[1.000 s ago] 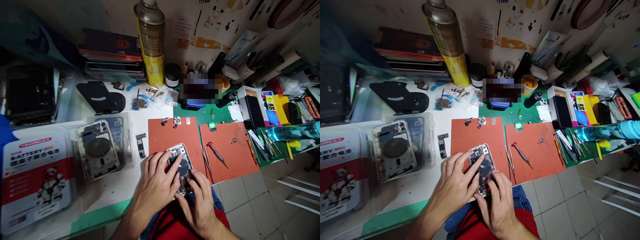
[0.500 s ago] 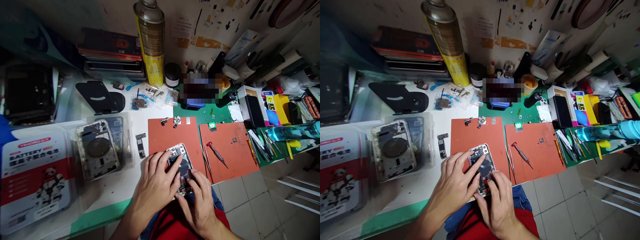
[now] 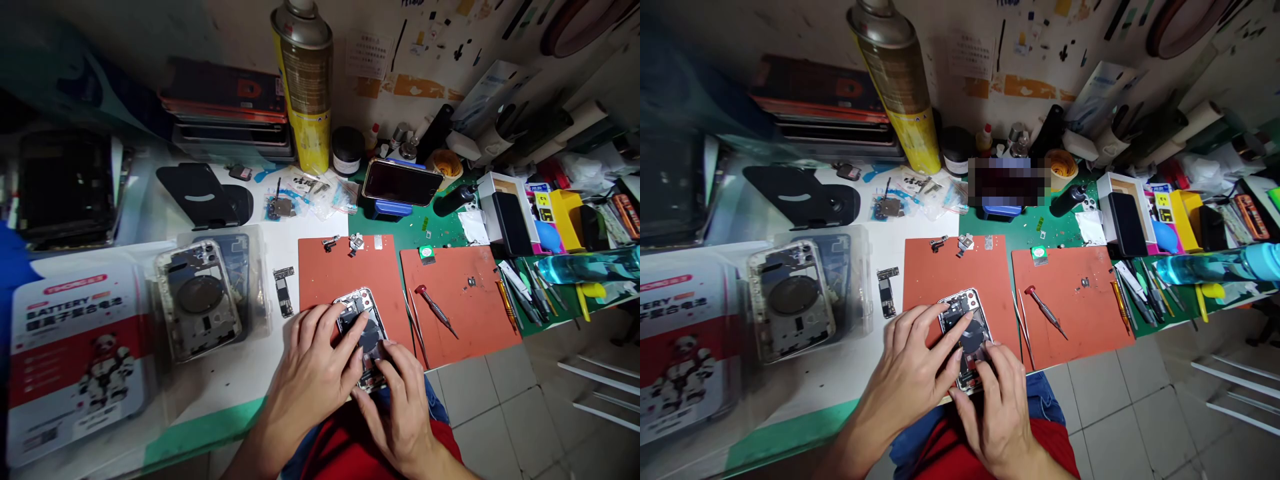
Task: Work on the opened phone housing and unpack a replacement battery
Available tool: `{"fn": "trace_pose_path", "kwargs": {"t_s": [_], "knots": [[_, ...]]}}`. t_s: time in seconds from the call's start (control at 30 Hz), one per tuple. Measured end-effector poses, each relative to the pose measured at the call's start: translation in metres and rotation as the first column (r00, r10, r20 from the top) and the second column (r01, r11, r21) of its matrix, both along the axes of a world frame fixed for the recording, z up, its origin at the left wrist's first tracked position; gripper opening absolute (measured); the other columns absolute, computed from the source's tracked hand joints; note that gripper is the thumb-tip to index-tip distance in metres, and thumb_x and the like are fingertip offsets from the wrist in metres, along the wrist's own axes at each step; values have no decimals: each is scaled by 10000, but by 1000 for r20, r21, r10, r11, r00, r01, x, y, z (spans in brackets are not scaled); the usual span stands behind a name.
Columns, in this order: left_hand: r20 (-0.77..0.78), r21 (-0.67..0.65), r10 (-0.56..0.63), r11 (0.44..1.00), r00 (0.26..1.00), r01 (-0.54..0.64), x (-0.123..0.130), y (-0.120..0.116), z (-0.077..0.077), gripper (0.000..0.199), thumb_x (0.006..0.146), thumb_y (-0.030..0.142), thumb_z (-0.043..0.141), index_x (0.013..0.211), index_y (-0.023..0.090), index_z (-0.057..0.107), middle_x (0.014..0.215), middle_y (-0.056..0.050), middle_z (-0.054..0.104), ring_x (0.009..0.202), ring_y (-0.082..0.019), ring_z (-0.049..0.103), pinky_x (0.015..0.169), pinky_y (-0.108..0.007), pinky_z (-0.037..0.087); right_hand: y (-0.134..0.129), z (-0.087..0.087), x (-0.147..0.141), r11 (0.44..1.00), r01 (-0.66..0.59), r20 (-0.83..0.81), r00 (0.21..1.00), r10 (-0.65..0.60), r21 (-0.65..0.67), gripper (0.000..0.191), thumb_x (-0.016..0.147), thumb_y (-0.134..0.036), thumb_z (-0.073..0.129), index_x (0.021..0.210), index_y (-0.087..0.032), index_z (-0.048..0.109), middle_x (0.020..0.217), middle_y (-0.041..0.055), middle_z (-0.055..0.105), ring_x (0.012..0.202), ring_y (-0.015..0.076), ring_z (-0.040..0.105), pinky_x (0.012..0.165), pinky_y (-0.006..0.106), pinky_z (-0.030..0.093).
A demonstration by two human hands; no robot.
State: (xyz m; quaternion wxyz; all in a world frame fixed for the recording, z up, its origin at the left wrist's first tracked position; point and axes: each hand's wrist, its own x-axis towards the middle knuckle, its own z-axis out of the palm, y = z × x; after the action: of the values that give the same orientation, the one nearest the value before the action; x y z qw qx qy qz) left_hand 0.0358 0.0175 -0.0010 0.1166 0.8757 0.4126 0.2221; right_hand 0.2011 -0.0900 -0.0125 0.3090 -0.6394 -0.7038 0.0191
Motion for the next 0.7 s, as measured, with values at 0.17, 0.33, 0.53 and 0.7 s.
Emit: {"fn": "trace_pose_path", "kwargs": {"t_s": [0.17, 0.33, 0.53, 0.7], "knots": [[-9, -10, 12, 1000, 1000, -12, 0, 0, 1, 465, 1021, 241, 600, 1478, 211, 680, 1423, -200, 604, 1301, -389, 517, 1091, -575, 425, -1, -3, 1, 1000, 2, 11, 1000, -2, 2, 326, 1029, -279, 720, 1297, -113, 636, 1353, 214, 675, 1296, 330, 651, 1021, 507, 631], [-18, 3, 18, 1000, 1000, -18, 0, 0, 1, 480, 1025, 258, 598, 1495, 186, 664, 1431, -210, 606, 1304, -397, 517, 1085, -579, 427, -2, -5, 1, 1000, 0, 14, 1000, 0, 9, 330, 1029, -283, 722, 1297, -110, 637, 1352, 220, 674, 1294, 337, 650, 1009, 518, 634], [-26, -4, 17, 1000, 1000, -17, 1, -1, 0, 486, 1025, 273, 601, 1500, 188, 661, 1436, -212, 607, 1304, -399, 519, 1085, -581, 428, -2, -5, 1, 1000, 9, 7, 1000, -9, 2, 346, 1015, -280, 734, 1310, -128, 636, 1359, 211, 679, 1286, 342, 664, 1006, 521, 640], [-26, -5, 19, 1000, 999, -19, 0, -1, 0, 476, 1033, 291, 596, 1498, 210, 665, 1436, -206, 607, 1310, -394, 516, 1090, -577, 427, -1, -4, 0, 1000, 11, 4, 1000, -11, 5, 355, 1007, -264, 737, 1320, -133, 634, 1344, 205, 686, 1281, 337, 666, 1008, 513, 641]]}}
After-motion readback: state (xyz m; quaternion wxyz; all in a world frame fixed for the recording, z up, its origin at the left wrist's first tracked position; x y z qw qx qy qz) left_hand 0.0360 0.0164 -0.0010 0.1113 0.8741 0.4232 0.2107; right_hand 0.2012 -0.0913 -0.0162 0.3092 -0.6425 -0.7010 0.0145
